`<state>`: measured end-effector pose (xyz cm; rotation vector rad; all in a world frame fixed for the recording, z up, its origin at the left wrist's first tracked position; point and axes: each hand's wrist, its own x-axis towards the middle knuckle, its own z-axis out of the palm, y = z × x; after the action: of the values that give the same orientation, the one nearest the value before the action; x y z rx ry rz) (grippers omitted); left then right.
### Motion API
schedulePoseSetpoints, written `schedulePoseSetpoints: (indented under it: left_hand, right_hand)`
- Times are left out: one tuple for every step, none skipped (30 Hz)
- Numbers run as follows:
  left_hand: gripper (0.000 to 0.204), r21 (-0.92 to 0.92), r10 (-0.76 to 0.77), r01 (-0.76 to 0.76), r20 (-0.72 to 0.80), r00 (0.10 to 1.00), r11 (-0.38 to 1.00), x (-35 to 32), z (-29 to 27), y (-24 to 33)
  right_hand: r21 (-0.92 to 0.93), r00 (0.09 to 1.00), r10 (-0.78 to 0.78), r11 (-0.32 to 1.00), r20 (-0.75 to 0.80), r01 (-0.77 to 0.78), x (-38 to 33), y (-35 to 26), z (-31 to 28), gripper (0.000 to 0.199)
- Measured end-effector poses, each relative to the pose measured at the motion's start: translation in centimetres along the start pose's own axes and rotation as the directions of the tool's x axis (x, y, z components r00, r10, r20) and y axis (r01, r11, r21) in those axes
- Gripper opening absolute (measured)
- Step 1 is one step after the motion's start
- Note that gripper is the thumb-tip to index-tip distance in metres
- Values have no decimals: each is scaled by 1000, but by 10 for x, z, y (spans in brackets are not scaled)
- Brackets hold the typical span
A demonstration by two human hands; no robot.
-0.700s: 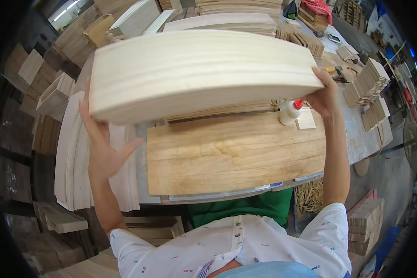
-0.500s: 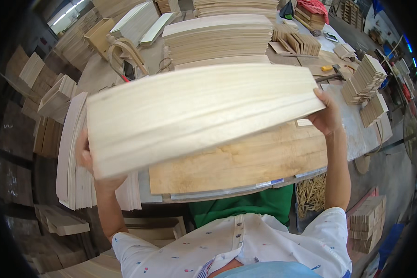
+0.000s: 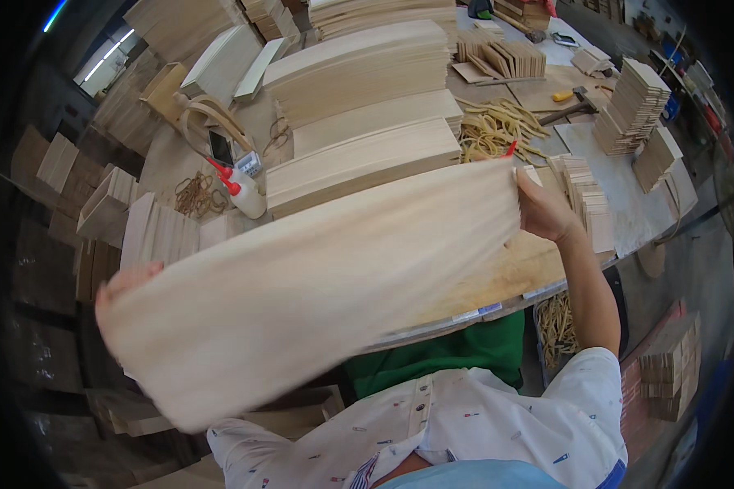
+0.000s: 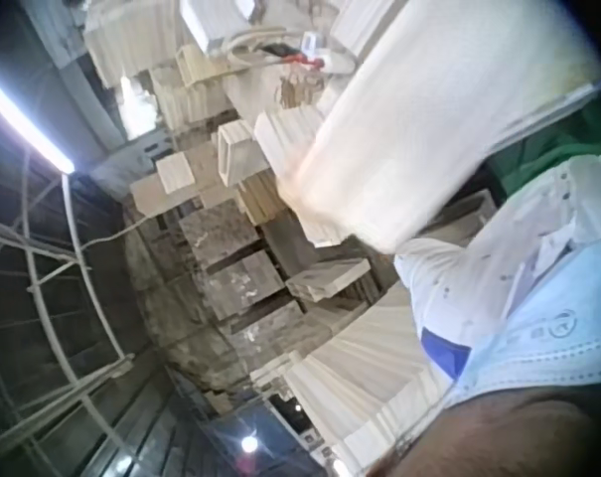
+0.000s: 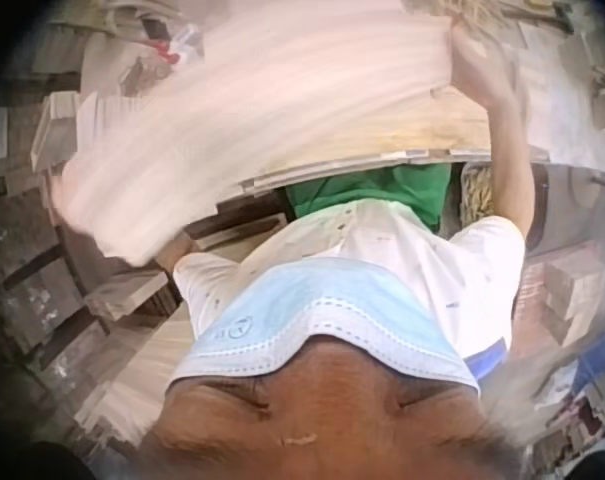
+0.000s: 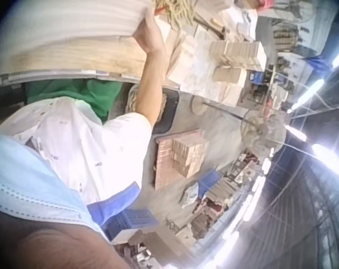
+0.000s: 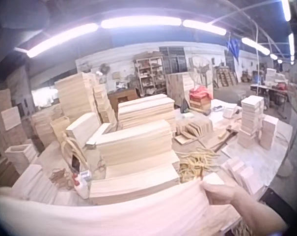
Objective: Applying glue to wood panels and assembling them into rectangular wooden drawers or boxes.
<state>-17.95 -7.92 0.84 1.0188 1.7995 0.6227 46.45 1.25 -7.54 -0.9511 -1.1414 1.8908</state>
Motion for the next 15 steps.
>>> schedulePoseSetpoints:
  left_hand:
    - [50,38,314,-312,-79,946,949,30,23,-12]
    - [52,111,583,-572,-170,794,812,36,45,-21]
    - [54,206,795,-770,-235,560,603,38,67,-30]
    - [58,317,926,-883,-266,267,345,33,82,-34]
    - [58,329,921,-872,-268,282,363,29,96,-27]
    - [59,-108,722,-838,-458,519,534,31,110,-10]
    - [60,-544,451,-662,-484,750,516,37,123,2]
    - [60,-543,445,-656,-483,754,524,43,133,5]
    - [61,-574,433,-602,-418,798,555,49,142,4]
    - [62,-600,417,-545,-353,837,586,51,147,1]
    - [62,-600,410,-538,-351,842,592,50,149,0]
    - [63,-600,378,-485,-306,874,636,51,150,0]
    - [63,-594,343,-432,-264,902,678,51,151,-2]
    - [63,-596,336,-425,-262,905,681,51,150,-6]
    - [64,-604,316,-356,-177,932,713,53,148,-11]
  right_hand:
    - [2,1000,-10,1000,-14,10,0,15,-17,63]
    - [16,1000,-15,1000,7,14,4,25,-31,65]
    - [125,973,-112,988,204,88,9,31,-37,64]
    - [138,972,-101,988,213,72,9,38,-28,64]
    - [-292,972,-232,928,37,232,8,43,-8,66]
    - [-686,906,-418,678,-62,265,6,39,7,67]
    - [-792,988,-77,607,-134,-60,0,21,15,72]
    - [-789,989,-68,611,-132,-64,4,32,13,72]
    - [-503,990,-140,856,-1,121,8,53,10,73]
    - [-121,963,-254,957,93,264,11,71,11,74]
    - [-66,983,-184,981,16,185,13,84,14,78]
    - [-66,984,-175,982,13,175,13,84,25,78]
    - [88,994,-110,990,-26,112,11,79,39,79]
    - [240,998,-40,969,-57,53,10,78,50,80]
    - [223,992,-36,973,-125,63,9,80,54,76]
